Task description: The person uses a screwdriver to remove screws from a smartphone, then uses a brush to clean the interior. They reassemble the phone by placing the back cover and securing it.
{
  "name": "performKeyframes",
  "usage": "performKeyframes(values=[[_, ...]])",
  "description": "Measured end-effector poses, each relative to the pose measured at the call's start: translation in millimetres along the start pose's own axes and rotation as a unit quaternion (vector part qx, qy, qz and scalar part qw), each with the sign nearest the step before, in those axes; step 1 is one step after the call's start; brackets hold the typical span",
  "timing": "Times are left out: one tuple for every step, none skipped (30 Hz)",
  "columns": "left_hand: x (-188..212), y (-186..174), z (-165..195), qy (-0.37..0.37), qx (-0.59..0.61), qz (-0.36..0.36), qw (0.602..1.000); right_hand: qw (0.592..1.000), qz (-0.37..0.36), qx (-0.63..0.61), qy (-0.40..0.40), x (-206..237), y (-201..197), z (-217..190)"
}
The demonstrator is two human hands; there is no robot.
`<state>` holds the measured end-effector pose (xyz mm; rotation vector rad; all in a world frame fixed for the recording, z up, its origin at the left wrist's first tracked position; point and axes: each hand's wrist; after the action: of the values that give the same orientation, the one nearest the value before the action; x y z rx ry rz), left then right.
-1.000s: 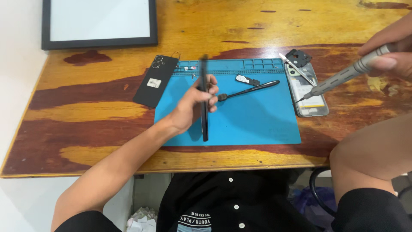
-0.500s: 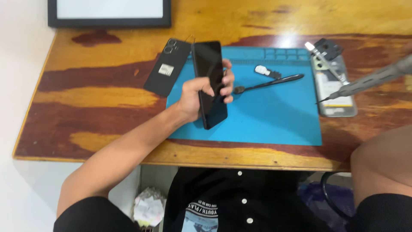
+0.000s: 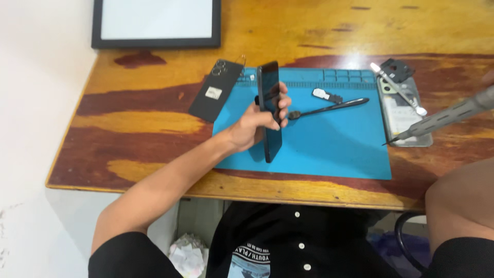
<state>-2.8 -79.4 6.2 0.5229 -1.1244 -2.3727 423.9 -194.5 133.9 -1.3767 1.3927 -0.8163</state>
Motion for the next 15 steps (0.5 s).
performKeyframes(values=[[0, 1, 0, -0.001, -0.012, -0.002, 1.0, 1.0, 0.003, -0.004, 0.002, 0, 2, -6], [0, 1, 0, 0.0, -0.023, -0.002, 1.0, 1.0, 0.004, -0.006, 0.001, -2, 2, -11], [1, 2, 0, 0.002, -0.031, -0.003, 1.0, 1.0, 0.006, -0.01, 0.0, -3, 1, -16], [2, 3, -1, 0.004, -0.038, -0.005, 0.999, 1.0, 0.008, -0.012, 0.0, -4, 1, -21], [1, 4, -1, 0.005, -0.045, -0.006, 0.999, 1.0, 0.01, -0.014, 0.0, -5, 0, -26], [1, 5, -2, 0.005, -0.073, -0.001, 0.997, 1.0, 0.013, -0.016, 0.001, -6, -1, -31], [0, 6, -2, 0.004, -0.1, 0.004, 0.995, 1.0, 0.016, -0.016, 0.0, -6, -2, -36], [0, 6, -3, 0.001, -0.126, 0.01, 0.992, 1.0, 0.019, -0.018, 0.0, -7, -3, -41], [0, 7, -4, 0.005, -0.127, 0.008, 0.992, 1.0, 0.021, -0.019, -0.001, -7, -4, -47], [0, 7, -5, 0.009, -0.125, 0.006, 0.992, 1.0, 0.023, -0.02, -0.001, -7, -5, -52], [0, 7, -6, 0.013, -0.123, 0.004, 0.992, 1.0, 0.024, -0.02, -0.002, -7, -6, -58], [0, 7, -7, 0.014, -0.125, 0.01, 0.992, 0.999, 0.025, -0.021, -0.003, -8, -7, -63], [0, 7, -8, 0.018, -0.127, 0.015, 0.992, 0.999, 0.026, -0.02, -0.005, -9, -9, -69], [-1, 6, -8, 0.024, -0.132, 0.017, 0.991, 0.999, 0.029, -0.019, -0.007, -9, -10, -75], [-2, 5, -8, 0.033, -0.138, 0.017, 0.99, 0.999, 0.032, -0.019, -0.01, -10, -12, -82]])
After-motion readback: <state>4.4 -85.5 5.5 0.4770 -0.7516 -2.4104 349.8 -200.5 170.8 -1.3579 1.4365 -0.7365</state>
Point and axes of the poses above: each hand's wrist, its own x-axis away from the middle knuckle, its own y-axis out of the palm, z = x × y, and after that the axes turned 14 degrees about x, right-handed
